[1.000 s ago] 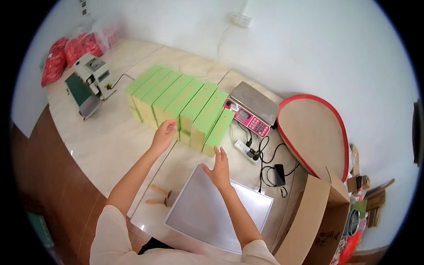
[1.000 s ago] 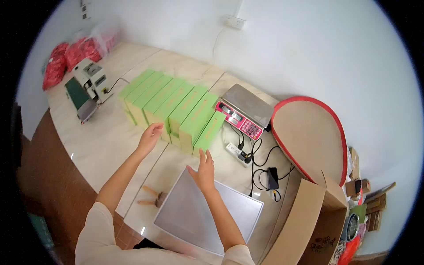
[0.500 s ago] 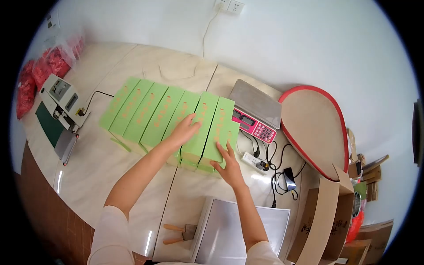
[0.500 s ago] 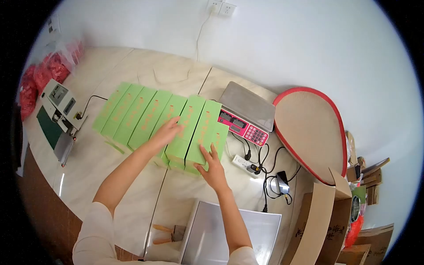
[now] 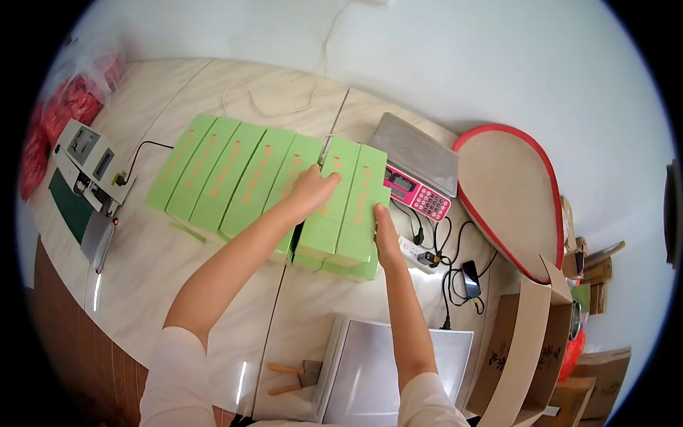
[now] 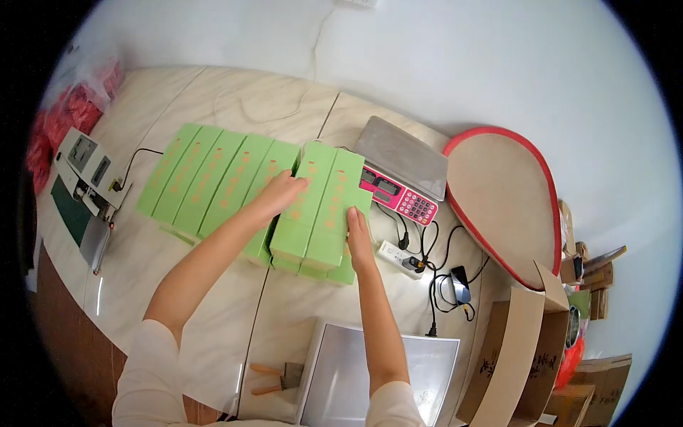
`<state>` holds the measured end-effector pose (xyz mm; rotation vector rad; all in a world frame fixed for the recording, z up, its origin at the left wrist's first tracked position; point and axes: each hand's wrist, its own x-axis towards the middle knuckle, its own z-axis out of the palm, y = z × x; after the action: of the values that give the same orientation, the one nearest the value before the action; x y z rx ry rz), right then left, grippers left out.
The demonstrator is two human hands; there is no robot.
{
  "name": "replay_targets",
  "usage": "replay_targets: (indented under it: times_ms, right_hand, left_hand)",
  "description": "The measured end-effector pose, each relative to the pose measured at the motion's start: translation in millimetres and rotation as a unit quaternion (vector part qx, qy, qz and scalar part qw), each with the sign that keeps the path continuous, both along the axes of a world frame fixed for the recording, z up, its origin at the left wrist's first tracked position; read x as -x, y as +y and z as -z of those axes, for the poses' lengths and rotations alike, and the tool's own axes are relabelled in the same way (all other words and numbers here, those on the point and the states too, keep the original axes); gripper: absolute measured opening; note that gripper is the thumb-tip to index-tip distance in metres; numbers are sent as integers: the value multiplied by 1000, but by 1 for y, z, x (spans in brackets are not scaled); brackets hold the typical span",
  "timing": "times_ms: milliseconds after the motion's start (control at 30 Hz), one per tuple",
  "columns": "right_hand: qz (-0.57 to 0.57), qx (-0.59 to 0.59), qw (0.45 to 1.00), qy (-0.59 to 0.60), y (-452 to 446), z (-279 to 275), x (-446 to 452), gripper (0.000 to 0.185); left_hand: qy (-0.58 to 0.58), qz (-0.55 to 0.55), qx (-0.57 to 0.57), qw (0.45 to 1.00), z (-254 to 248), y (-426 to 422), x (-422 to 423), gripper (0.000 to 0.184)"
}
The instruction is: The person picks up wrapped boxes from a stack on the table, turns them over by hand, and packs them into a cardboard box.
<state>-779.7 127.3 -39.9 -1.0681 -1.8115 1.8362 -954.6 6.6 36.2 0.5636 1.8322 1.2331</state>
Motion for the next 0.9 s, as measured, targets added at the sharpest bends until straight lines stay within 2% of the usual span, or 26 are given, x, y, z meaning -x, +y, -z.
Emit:
replay_targets:
  times_ms: [33,100,133,200,233,300,367,433,467,500,567,600,667,733,833,867,900]
  right_hand:
    - [-3,1,1000,1,0,3,2,67]
    - [-13,130,985,115,5,9,4,73]
    - [-15,128,985,113,4,11,2,73]
    - [6,234,958,166,0,8,2,73]
    - [5,232,958,167,-2,7,4,73]
    - [23,226,955,192,-6,8,8,73]
    - [4,224,955,196,-1,15,3,77]
    - [-11,192,958,211,-10,-8,-9,79]
    - [-14,193,958,210,-10,-20,-19,79]
    - [-37,193,963,184,-7,-32,-33,77]
    - [-59,171,972,147,4,-56,-61,71]
    - [-75,169,973,137,5,-75,-79,70]
    - [-101,183,974,93,2,-114,-121,67]
    - [-185,191,962,57,-4,-145,-165,79]
    - [-351,129,927,-16,-7,-157,-221,95]
    - [-374,104,919,-73,-12,-160,-241,93]
    - [-429,108,894,-78,-15,-155,-257,89]
  left_hand:
    - [1,-3,1,1000,2,0,-1,67]
    - [5,26,50,998,16,4,-7,70]
    - [3,24,48,999,25,2,-15,70]
    - [-71,-34,-21,997,38,1,-32,74]
    - [-70,-33,-23,997,42,1,-35,74]
    - [-216,-73,-133,964,56,-2,-36,76]
    - [-201,-70,-163,963,66,-3,-43,74]
    - [-45,-59,-114,991,55,-11,-63,75]
    - [-22,-88,-108,990,52,-15,-78,77]
    - [-24,-89,-107,990,47,-19,-96,77]
    - [40,-131,-211,968,26,-30,-137,87]
    - [38,-129,-213,968,15,-35,-165,87]
    - [9,-171,-327,929,-3,-52,-232,96]
    - [50,-134,-295,945,-17,-78,-301,102]
    - [-23,-127,-272,954,-9,-108,-404,101]
    - [-31,-128,-270,954,-3,-117,-434,101]
    - [-19,-113,-235,965,4,-126,-462,96]
